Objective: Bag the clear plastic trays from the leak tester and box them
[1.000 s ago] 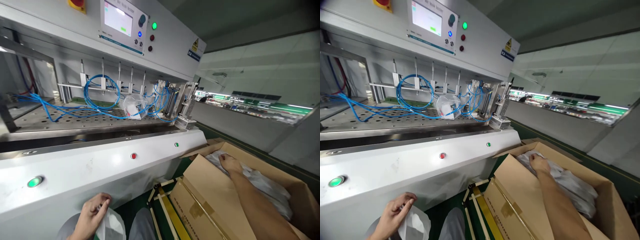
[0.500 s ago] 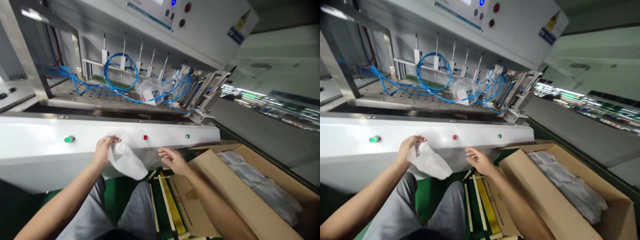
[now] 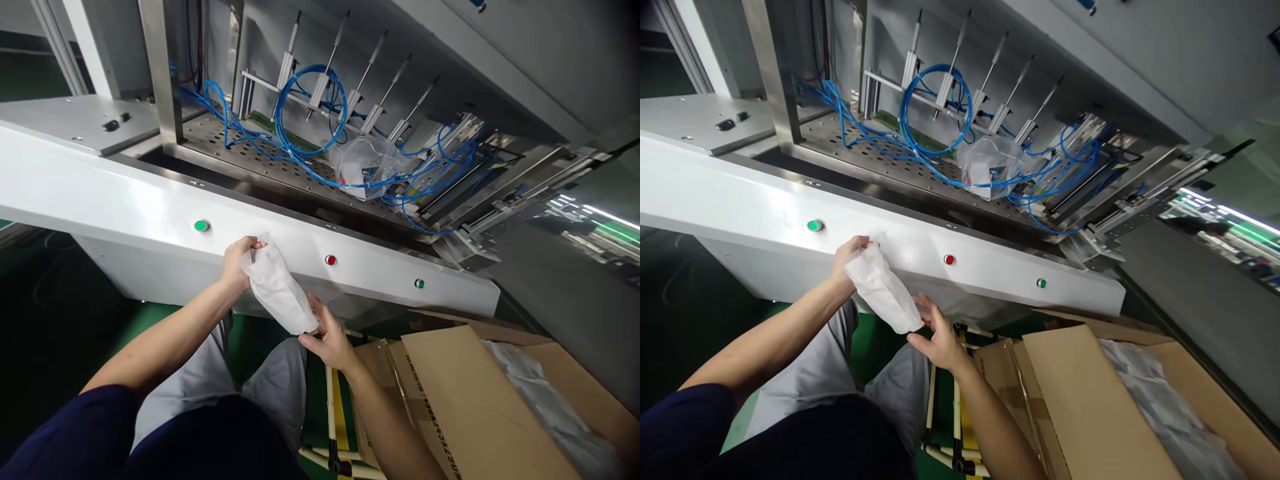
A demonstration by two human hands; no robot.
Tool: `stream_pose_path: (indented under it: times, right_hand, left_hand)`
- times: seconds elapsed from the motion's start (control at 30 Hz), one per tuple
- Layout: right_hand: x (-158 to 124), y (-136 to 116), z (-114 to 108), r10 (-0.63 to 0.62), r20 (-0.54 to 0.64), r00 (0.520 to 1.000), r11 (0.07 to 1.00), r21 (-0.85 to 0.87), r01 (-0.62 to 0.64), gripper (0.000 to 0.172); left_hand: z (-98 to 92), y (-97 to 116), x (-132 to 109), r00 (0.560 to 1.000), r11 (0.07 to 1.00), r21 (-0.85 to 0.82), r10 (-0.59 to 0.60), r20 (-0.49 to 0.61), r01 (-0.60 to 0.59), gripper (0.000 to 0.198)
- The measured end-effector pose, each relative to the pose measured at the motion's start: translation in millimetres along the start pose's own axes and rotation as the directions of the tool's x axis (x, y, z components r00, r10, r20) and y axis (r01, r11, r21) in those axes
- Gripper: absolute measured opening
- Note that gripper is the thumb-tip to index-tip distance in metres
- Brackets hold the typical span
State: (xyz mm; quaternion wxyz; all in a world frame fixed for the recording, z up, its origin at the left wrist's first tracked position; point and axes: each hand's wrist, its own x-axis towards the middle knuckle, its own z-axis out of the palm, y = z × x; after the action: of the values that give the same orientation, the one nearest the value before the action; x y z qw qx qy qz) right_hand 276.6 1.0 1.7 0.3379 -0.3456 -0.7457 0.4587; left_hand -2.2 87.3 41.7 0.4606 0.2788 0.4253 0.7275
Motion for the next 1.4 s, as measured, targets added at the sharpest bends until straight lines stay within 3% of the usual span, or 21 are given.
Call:
stream_pose_path:
  times: [0.1,0.2,0.3,0.37,0.47,0.57,0.6,0.7,0.77,0.8,0.87,0.97,1.03,1.13,1.3,1.33,1.4]
  right_hand:
    - [-4,9,3,0.021,-0.078,0.997,0.999,-0.041,-0.024,0.089]
    - [-1,15,-2,0.06,-0.119,0.991,0.994,-0.089,-0.071,0.076]
    - [6,11,-12,0.116,-0.253,0.96,0.983,-0.112,-0.149,0.058]
    - [11,-2,-17,0.155,-0.323,0.934,0.984,-0.035,-0.175,0.053]
    - [17,-30,-12,0.17,-0.235,0.957,0.985,0.063,-0.159,0.058]
    - [25,-48,4,0.192,-0.105,0.976,0.979,-0.05,-0.198,0.067]
    - [28,-49,10,0.221,-0.082,0.972,0.967,-0.113,-0.23,0.062]
    - [37,-38,21,0.337,-0.045,0.941,0.912,-0.234,-0.338,0.02]
    - [39,-25,23,0.38,-0.061,0.923,0.901,-0.199,-0.384,0.029]
    - [39,-19,22,0.387,-0.087,0.918,0.904,-0.157,-0.397,0.033]
    - [36,-9,19,0.39,-0.163,0.906,0.912,-0.072,-0.405,0.034]
    - [27,-2,11,0.397,-0.282,0.873,0.906,-0.032,-0.422,0.035]
    - [20,0,7,0.371,-0.35,0.86,0.904,-0.078,-0.421,0.037]
    - [10,0,5,0.267,-0.412,0.871,0.9,-0.218,-0.379,0.037]
    - [2,-6,10,0.133,-0.431,0.892,0.869,-0.382,-0.315,0.037]
    - [1,-7,10,0.105,-0.436,0.894,0.864,-0.404,-0.298,0.037]
    - [0,-9,11,0.044,-0.45,0.892,0.856,-0.443,-0.265,0.037]
  left_hand:
    - [1.2,4,-10,1.0,1.0,-0.021,-0.005,-0.027,0.004,0.03]
    - [1.6,8,-21,0.994,0.994,0.023,0.109,0.006,-0.109,0.026]
    - [-0.2,9,-28,0.957,0.957,0.121,0.245,0.158,-0.265,0.031]
    - [-1.5,8,-32,0.922,0.931,0.184,0.255,0.292,-0.316,0.033]
    - [-1.0,3,-36,0.858,0.894,0.289,0.173,0.484,-0.344,0.033]
    - [2.1,-5,-40,0.81,0.861,0.379,0.062,0.584,-0.34,0.033]
    - [3.3,-7,-41,0.801,0.855,0.397,0.035,0.598,-0.334,0.033]
    - [6.2,-12,-44,0.759,0.86,0.407,-0.034,0.65,-0.31,0.034]
    - [6.4,-14,-43,0.728,0.863,0.398,-0.054,0.684,-0.311,0.033]
    - [5.6,-14,-42,0.73,0.861,0.398,-0.045,0.682,-0.318,0.031]
    - [1.7,-16,-39,0.778,0.848,0.415,-0.006,0.629,-0.329,0.029]
    - [-9.5,-20,-43,0.867,0.846,0.456,0.013,0.498,-0.275,0.049]
    - [-17.8,-22,-53,0.878,0.849,0.468,-0.01,0.478,-0.245,0.058]
    - [-25.6,-18,-77,0.823,0.813,0.504,-0.054,0.565,-0.293,0.053]
    - [-21.6,-10,-101,0.632,0.718,0.577,-0.247,0.734,-0.39,0.046]
    - [-20.5,-11,-100,0.619,0.695,0.591,-0.263,0.74,-0.41,0.047]
    - [-19.4,-18,-97,0.647,0.638,0.635,-0.268,0.714,-0.437,0.05]
